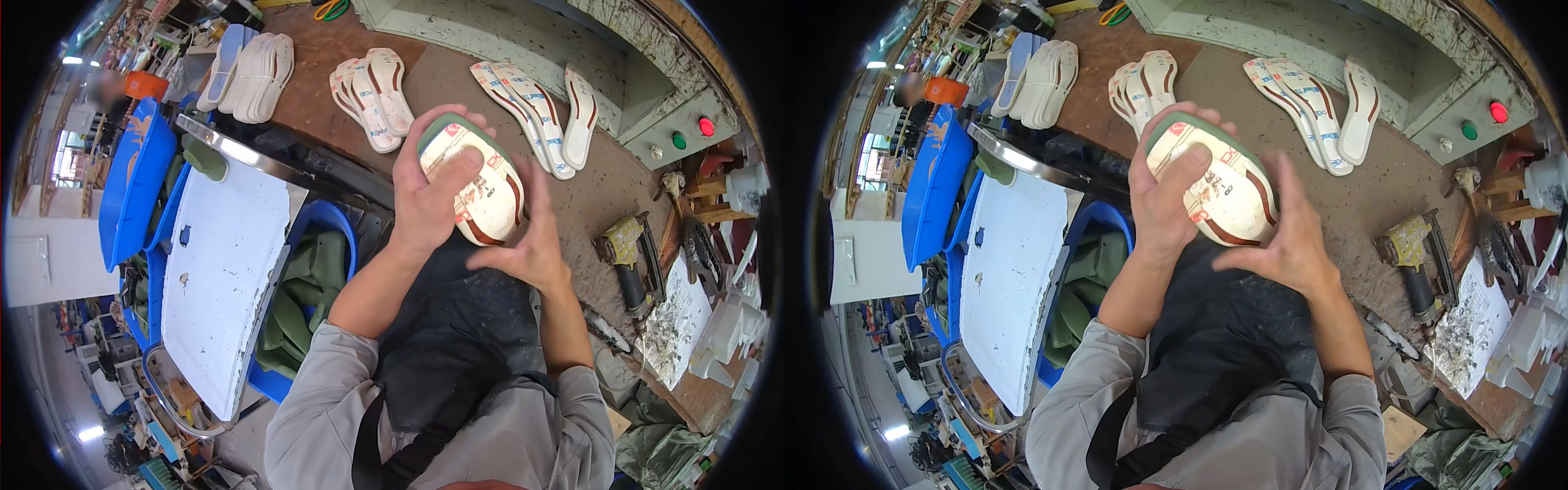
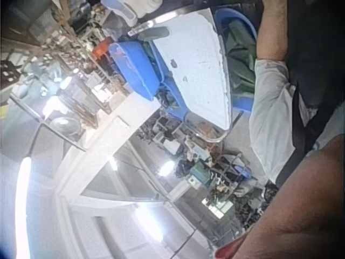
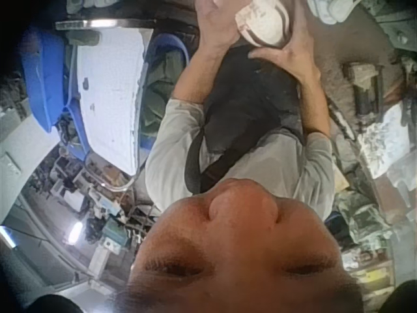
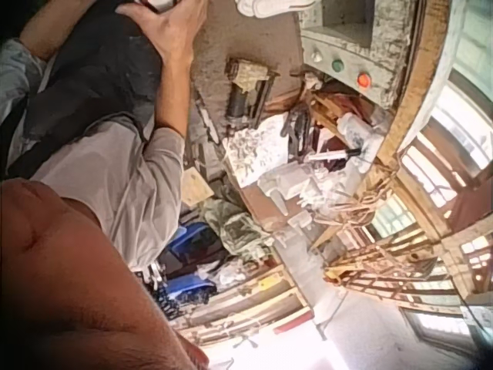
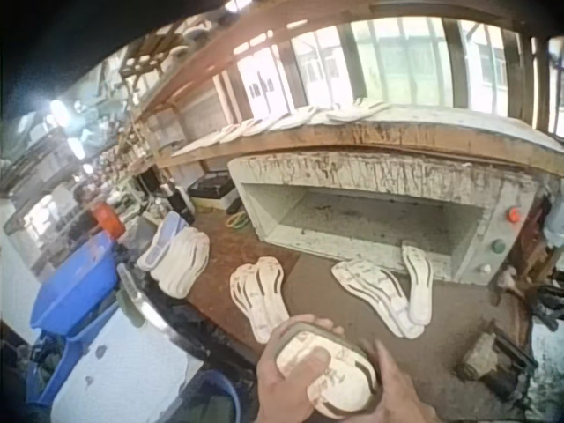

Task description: Manually assemble shoe components using a plastic last, insoles, and a pneumatic stapler.

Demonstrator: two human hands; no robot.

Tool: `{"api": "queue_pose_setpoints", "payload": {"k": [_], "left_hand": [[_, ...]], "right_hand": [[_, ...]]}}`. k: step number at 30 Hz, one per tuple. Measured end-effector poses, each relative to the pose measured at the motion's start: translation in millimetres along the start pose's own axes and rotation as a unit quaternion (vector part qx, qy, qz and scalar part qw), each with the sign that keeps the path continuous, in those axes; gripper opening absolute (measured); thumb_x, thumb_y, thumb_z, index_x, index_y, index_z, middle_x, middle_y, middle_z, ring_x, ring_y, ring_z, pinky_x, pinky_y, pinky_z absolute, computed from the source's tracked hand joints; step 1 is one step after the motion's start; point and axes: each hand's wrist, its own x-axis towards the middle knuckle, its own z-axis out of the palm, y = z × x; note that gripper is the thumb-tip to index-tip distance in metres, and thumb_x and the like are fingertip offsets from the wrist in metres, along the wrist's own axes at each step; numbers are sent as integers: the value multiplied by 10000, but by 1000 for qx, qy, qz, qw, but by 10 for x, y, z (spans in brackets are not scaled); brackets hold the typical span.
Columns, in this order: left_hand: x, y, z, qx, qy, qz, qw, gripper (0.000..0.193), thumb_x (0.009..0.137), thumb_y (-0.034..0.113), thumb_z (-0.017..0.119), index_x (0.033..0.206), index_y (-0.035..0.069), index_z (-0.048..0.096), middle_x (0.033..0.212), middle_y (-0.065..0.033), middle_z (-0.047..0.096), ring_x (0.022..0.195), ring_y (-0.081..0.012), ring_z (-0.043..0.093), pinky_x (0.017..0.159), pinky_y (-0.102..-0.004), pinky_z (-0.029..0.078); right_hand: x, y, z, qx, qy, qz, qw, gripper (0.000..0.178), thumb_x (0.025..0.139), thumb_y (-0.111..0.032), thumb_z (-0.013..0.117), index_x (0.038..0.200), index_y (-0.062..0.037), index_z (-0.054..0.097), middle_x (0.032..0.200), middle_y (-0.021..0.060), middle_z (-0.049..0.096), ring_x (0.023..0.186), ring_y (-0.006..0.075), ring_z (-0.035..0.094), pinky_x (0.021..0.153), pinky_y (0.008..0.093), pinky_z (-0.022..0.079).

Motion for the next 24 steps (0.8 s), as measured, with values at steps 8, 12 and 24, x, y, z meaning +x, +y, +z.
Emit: {"api": "queue_pose_setpoints", "payload": {"k": [8,12,24], "left_hand": [[-35,-98,-52,-110,-68,48,990,501,873,172,631,1291,-7,420,1203,-193,557,1134,-321,570,944,-417,504],[-66,-52,-8,-58,-35,20,997,578,816,161,690,1291,-7,407,1212,-194,555,1140,-292,562,950,-403,490],[-128,-5,-33,-24,-32,-2,999,571,769,101,714,1251,-33,439,1169,-156,580,1091,-209,570,928,-339,474]], "right_hand": [[-20,7,141,-4,42,-28,999,1077,528,-361,912,1354,68,369,1179,253,579,1025,348,641,849,408,532],[-5,4,116,-12,38,-40,998,1055,526,-355,912,1339,73,394,1170,254,583,1017,353,642,843,407,533],[5,-44,109,-71,28,-85,993,1053,515,-321,914,1337,84,394,1148,261,588,1001,366,644,835,411,537]]}}
